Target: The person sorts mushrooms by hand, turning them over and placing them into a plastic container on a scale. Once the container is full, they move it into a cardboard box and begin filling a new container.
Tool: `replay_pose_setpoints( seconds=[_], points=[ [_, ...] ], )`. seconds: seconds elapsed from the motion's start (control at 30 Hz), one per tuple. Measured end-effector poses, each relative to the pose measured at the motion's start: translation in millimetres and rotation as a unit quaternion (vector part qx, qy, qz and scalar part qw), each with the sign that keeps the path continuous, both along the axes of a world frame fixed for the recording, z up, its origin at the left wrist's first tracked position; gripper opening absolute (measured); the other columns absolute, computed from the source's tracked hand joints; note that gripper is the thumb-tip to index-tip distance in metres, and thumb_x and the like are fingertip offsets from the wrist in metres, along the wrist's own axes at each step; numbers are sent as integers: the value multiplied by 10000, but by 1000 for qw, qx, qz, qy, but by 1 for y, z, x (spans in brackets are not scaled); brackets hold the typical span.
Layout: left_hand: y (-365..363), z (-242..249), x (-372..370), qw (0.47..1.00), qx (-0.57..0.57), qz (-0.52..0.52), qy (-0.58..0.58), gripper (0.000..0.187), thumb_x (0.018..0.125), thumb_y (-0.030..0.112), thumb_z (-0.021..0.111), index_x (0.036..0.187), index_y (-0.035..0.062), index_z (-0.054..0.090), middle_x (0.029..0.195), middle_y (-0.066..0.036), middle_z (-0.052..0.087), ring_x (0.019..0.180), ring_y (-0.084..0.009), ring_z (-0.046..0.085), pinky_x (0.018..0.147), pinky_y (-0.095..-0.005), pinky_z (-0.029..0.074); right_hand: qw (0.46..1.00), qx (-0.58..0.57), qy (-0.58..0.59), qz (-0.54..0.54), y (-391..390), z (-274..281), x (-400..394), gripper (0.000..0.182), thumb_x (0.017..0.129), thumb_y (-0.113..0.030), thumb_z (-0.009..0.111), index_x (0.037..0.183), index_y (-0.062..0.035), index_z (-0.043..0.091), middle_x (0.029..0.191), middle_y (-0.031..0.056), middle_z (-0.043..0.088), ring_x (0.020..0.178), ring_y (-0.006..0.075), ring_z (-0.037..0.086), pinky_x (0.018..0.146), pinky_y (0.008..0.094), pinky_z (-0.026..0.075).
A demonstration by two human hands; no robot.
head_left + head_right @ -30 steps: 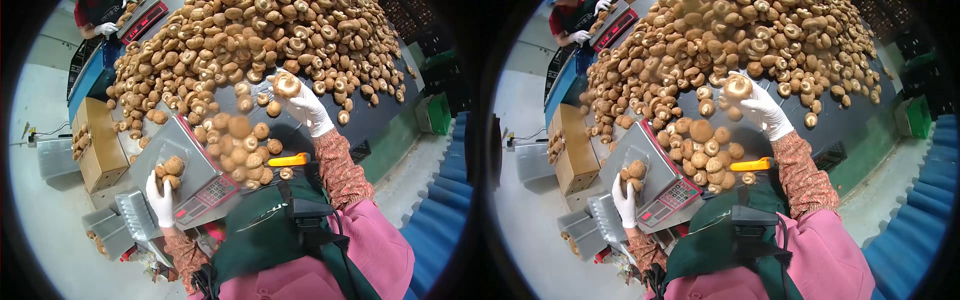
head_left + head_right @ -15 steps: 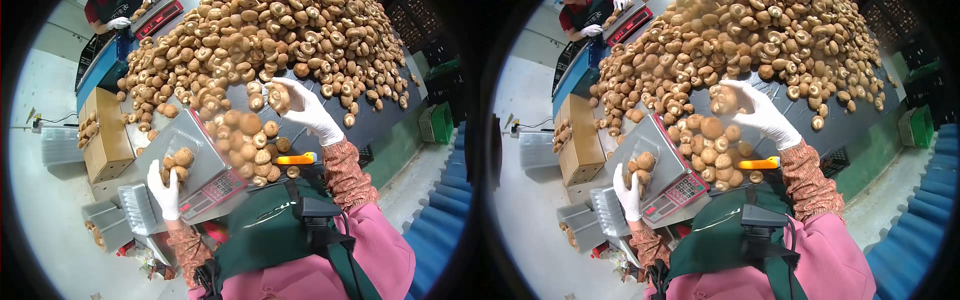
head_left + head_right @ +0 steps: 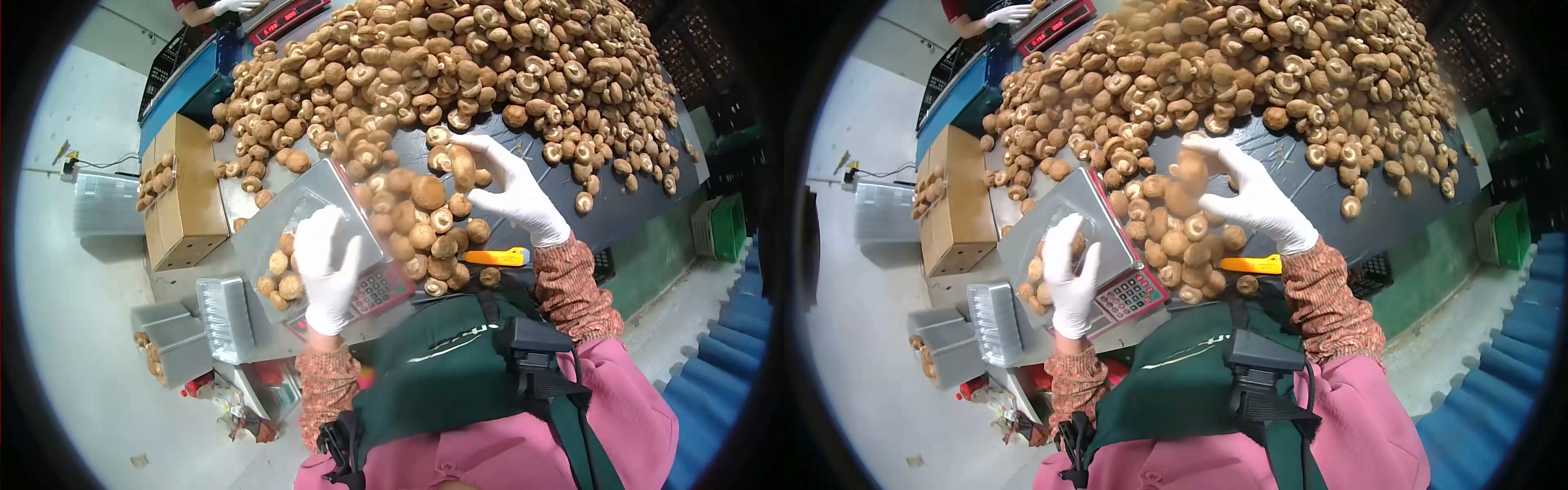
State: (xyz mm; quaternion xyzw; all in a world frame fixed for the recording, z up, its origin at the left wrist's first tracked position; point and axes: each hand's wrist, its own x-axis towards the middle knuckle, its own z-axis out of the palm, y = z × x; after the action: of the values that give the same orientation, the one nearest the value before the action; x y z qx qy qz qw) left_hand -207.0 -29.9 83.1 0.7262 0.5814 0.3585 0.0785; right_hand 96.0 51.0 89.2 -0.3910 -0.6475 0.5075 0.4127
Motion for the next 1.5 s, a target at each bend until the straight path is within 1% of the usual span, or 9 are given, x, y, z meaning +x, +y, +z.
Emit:
replay_pose_setpoints(
  seconds=[0.2,0.37,0.5,0.7,0.93,1.03,1.27,1.37,1.5],
  points=[
    [11,17,75,913,-154,-38,-377,273,873,61,760,1137,22,703,954,-42,688,876,-96,646,766,-252,512,997,6,-21,70,-21,16,-23,637,770,-58,658,1397,-61,540,1362,87,560,1286,196,527,1110,349,398],
    [7,22,86,812,-287,-53,-506,201,863,49,750,1052,19,689,913,-24,672,819,-71,636,731,-244,504,995,27,-15,99,-34,15,-23,600,789,-61,686,1376,-72,562,1320,91,579,1291,200,525,1117,345,388],
    [2,19,87,876,-230,-62,-419,130,839,33,708,959,13,661,863,5,649,778,-64,608,691,-239,482,995,17,-14,102,-42,9,-24,579,794,-63,704,1356,-68,567,1304,93,589,1269,199,543,1110,340,395],
    [-3,14,85,869,-225,-72,-435,100,850,40,700,933,17,649,830,13,605,734,-63,548,674,-234,451,992,-44,24,117,-50,3,-27,587,798,-94,717,1362,-69,556,1257,68,595,1230,157,550,1073,322,412],
    [-18,-9,90,881,-316,-98,-338,234,953,103,686,1165,4,667,1040,-23,690,951,-77,621,845,-243,506,984,13,-176,31,-78,-1,30,566,763,-151,721,1308,-97,577,1117,126,589,1054,285,622,946,373,498],
    [-24,-18,82,841,-367,-81,-390,312,985,115,645,1272,-5,622,1144,-62,691,985,-107,633,877,-270,513,918,35,-387,-75,-111,-16,101,502,760,-126,706,1250,-110,595,1051,136,611,992,359,635,853,421,530],
    [-31,-44,76,845,-400,-88,-345,305,1006,142,605,1269,-11,629,1137,-50,676,960,-106,631,887,-268,492,618,-157,-767,-62,-174,-105,251,572,742,-164,751,1282,-87,582,1069,164,640,958,350,680,826,461,554],
    [-33,-46,80,842,-408,-97,-340,306,1005,142,606,1269,-11,630,1141,-45,672,976,-109,637,894,-269,492,600,-186,-764,-148,-167,-126,258,557,757,-227,775,1261,-71,597,1053,177,653,935,362,693,796,463,564],
    [-32,-42,81,832,-432,-69,-340,315,1007,152,609,1276,-10,625,1159,-61,678,990,-111,638,901,-269,495,692,-53,-689,-211,-117,-73,197,313,833,-258,740,1049,-66,621,997,129,671,901,315,699,755,428,561]
  ],
)
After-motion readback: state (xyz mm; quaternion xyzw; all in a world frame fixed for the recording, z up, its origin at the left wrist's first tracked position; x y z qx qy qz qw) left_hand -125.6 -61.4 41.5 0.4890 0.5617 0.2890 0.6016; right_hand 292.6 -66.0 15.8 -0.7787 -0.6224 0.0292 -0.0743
